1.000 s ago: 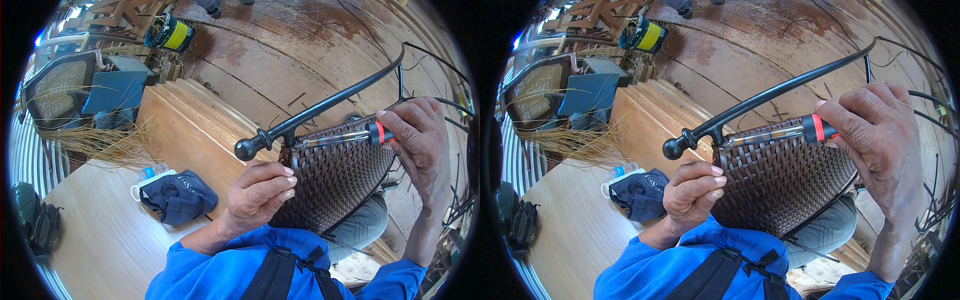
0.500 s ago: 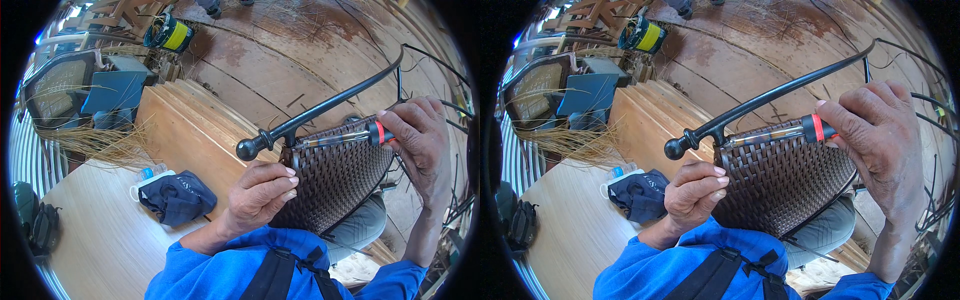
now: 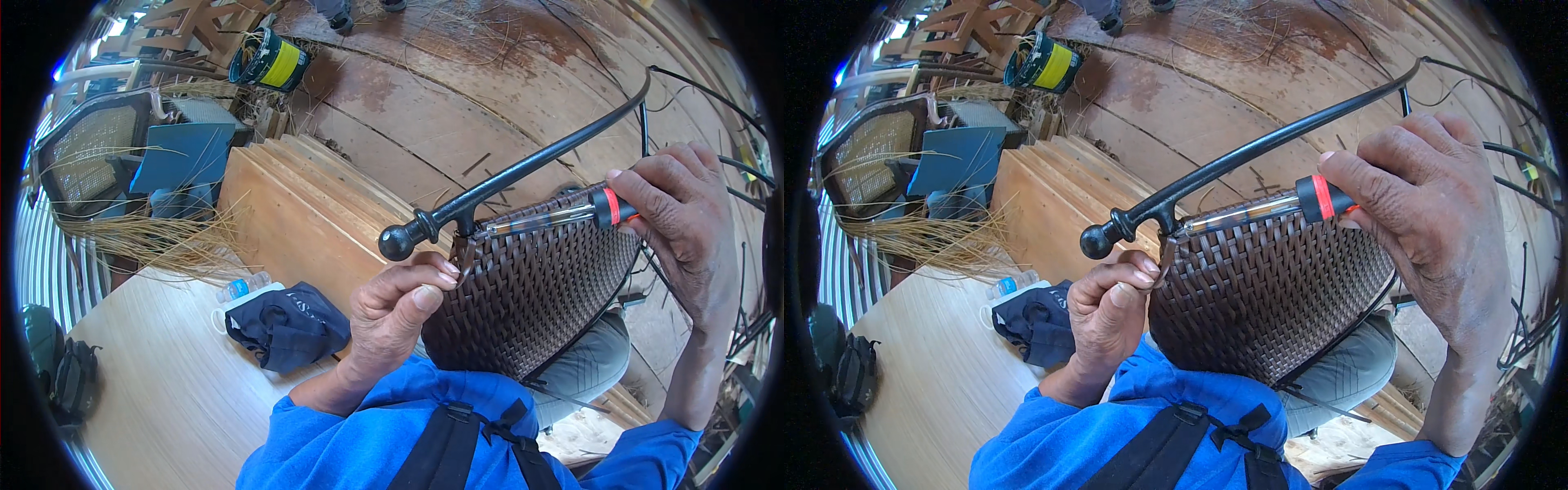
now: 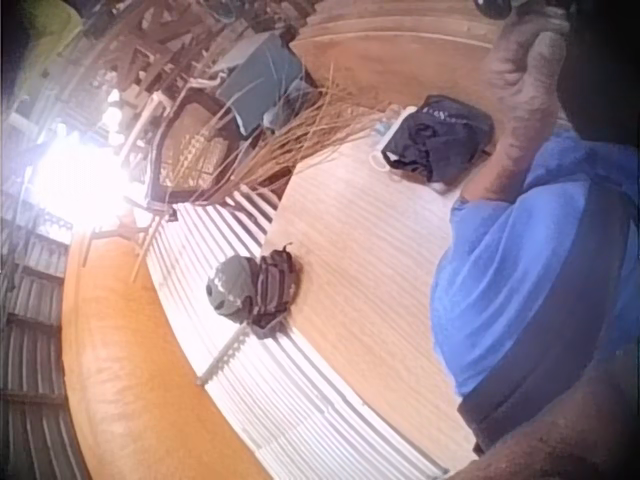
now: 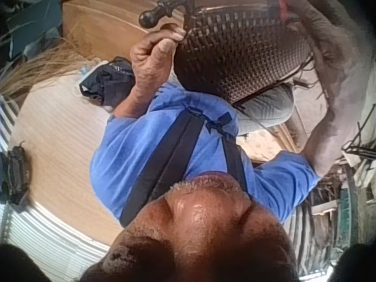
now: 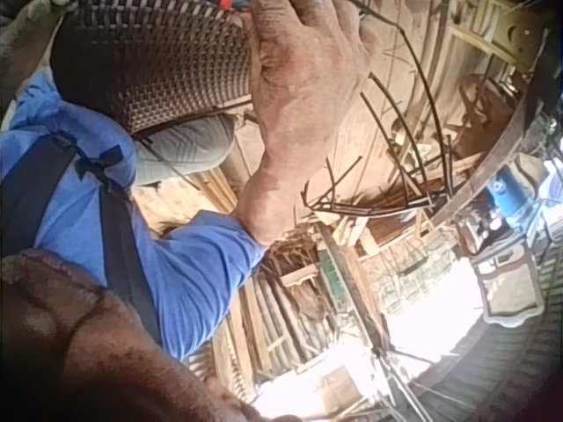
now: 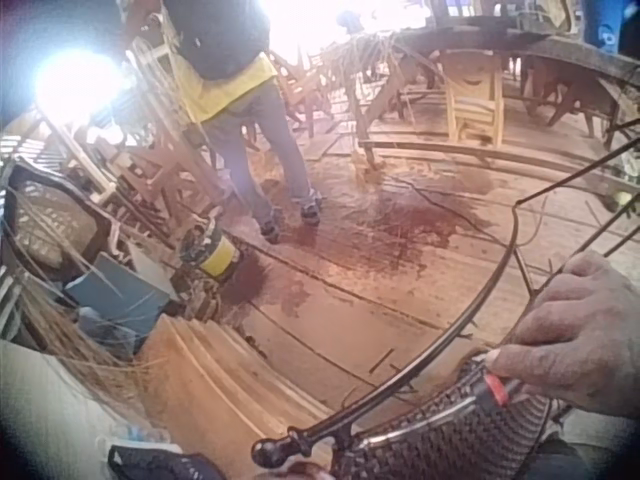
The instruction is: Repairing a woven chair by securing weaving material with a hammer and a soldering iron.
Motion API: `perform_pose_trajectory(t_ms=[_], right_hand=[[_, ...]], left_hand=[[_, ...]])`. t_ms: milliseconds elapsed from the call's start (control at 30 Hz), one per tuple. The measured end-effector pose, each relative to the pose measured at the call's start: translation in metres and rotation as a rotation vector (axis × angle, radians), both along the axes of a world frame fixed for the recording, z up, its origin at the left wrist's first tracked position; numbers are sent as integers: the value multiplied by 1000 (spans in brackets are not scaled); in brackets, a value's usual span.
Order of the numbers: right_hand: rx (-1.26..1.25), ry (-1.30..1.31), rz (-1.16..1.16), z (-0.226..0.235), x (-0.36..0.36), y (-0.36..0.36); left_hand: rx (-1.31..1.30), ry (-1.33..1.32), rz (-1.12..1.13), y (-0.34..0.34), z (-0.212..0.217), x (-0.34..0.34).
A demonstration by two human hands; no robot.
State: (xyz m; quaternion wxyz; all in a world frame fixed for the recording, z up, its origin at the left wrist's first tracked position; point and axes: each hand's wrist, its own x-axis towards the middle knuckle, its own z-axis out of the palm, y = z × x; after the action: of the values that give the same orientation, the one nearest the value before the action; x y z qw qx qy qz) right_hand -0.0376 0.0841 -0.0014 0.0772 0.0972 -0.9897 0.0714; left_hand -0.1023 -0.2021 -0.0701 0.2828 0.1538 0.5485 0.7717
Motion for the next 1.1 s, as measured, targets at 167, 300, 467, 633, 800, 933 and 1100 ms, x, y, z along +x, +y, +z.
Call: perform_pose_trajectory(t_ms=[167,300,467,633,800,933,1100], right_hand=[[-15,-1,-1,1,0,0],[-10,2,4,1,0,0],[-8,100,-2,-3,1,-4],[-25,105,-20,-4,4,-6],[-11,121,-37,-5,8,-7],[-24,11,-31,-2,11,-4],[-250,35,-278,11,29,-1]], left_hand=[[84,-79,6,0,-3,-2],[97,-102,7,-1,-4,-2],[106,-96,4,-1,-4,-3],[97,-82,4,-3,-6,-2],[109,-91,8,-3,-7,-2],[119,-97,-1,-1,-6,-2],[104,-57,-11,-3,-6,-1]])
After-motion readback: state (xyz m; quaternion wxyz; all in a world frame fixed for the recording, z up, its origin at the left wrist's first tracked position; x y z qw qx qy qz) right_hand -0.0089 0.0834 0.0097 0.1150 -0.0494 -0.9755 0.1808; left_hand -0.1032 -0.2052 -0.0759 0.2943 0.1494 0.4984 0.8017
